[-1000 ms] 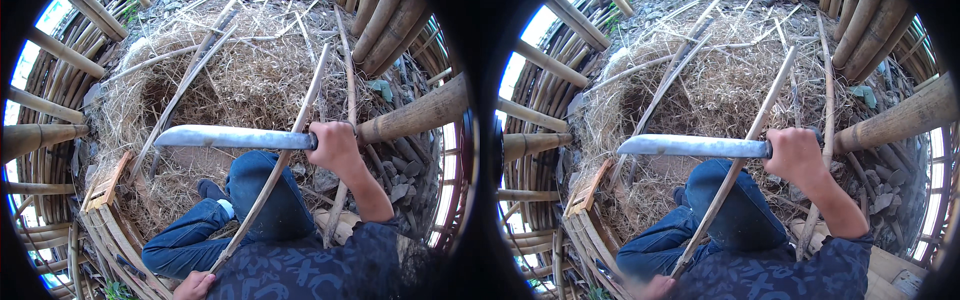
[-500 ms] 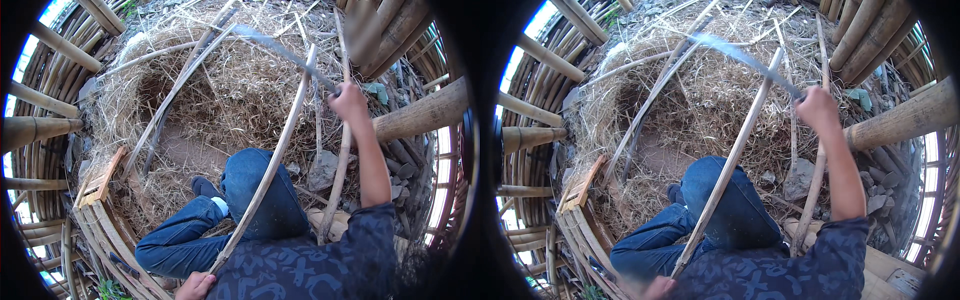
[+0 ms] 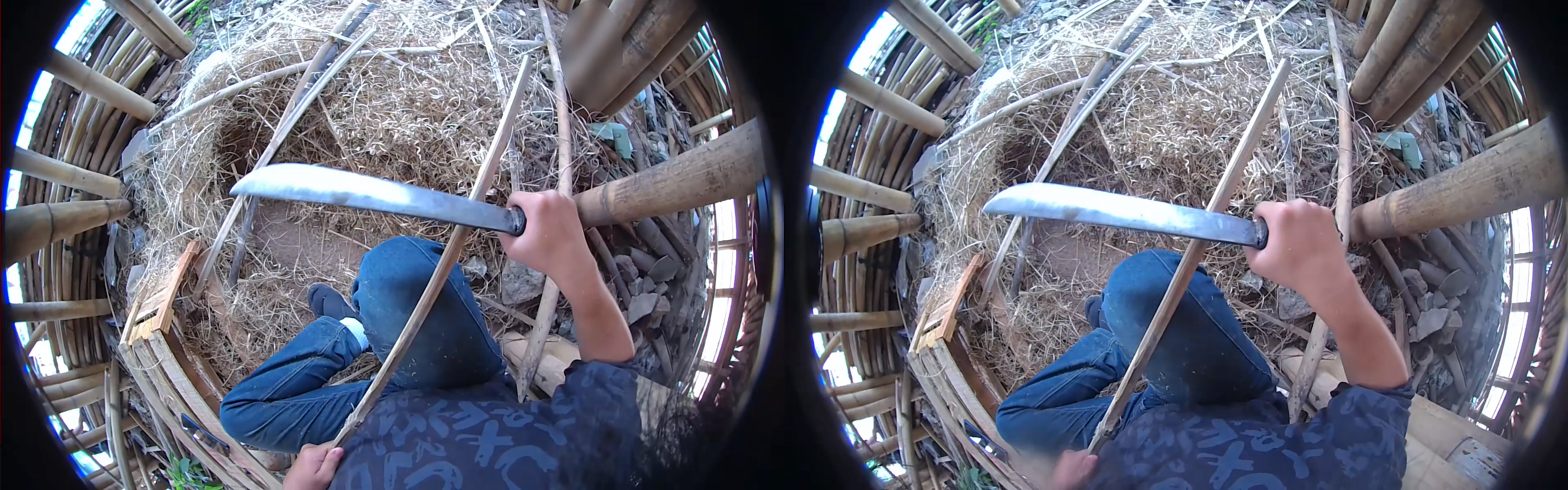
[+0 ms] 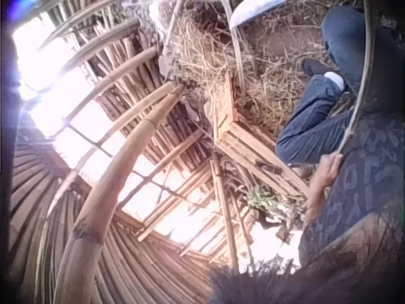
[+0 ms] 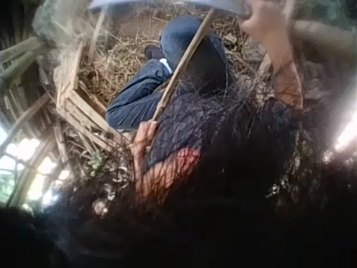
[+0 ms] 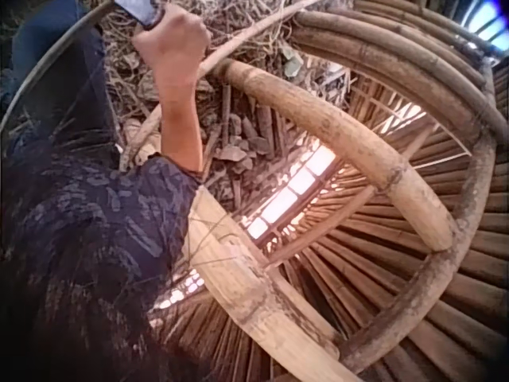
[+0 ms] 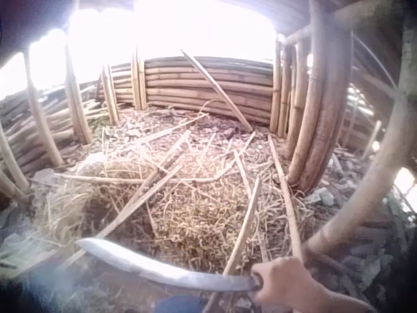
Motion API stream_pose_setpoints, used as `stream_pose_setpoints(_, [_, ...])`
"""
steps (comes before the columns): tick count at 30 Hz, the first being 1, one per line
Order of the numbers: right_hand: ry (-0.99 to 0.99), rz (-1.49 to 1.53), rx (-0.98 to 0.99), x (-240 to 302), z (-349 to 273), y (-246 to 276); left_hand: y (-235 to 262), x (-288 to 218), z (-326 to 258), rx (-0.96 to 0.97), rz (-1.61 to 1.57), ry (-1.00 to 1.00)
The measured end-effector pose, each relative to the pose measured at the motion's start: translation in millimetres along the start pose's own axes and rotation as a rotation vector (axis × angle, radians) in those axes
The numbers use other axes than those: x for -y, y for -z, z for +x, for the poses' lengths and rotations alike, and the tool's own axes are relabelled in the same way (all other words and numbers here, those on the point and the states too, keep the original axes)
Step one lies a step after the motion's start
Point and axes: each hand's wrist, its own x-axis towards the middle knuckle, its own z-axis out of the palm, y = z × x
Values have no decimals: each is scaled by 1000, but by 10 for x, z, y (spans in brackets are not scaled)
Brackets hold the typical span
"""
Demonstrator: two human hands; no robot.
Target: The person uses a large knife to scrape and shave a long strip of wood held between the feet and by hand.
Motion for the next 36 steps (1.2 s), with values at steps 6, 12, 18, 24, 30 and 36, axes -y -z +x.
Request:
stream_pose_setpoints(6, [-103, -91, -42, -294, 348, 59, -208, -2, -6, 69, 128, 62])
stream_pose_setpoints(12, [-341, -102, -128, -741, 793, 164, -59, -210, 45, 35, -35, 171])
stream_pose_setpoints(18, [-358, -47, -142, -822, 811, 174, -63, -126, -21, 24, -46, 91])
stream_pose_setpoints(24, [-118, 22, 67, -197, 291, 92, -24, -141, 123, 99, -187, 319])
stream_pose_setpoints(30, [-215, -15, 9, -546, 596, 7, -422, 193, -25, -235, 77, -19])
stream_pose_setpoints(36, [-330, -14, -159, -1035, 931, 81, -120, -226, 105, -23, -251, 322])
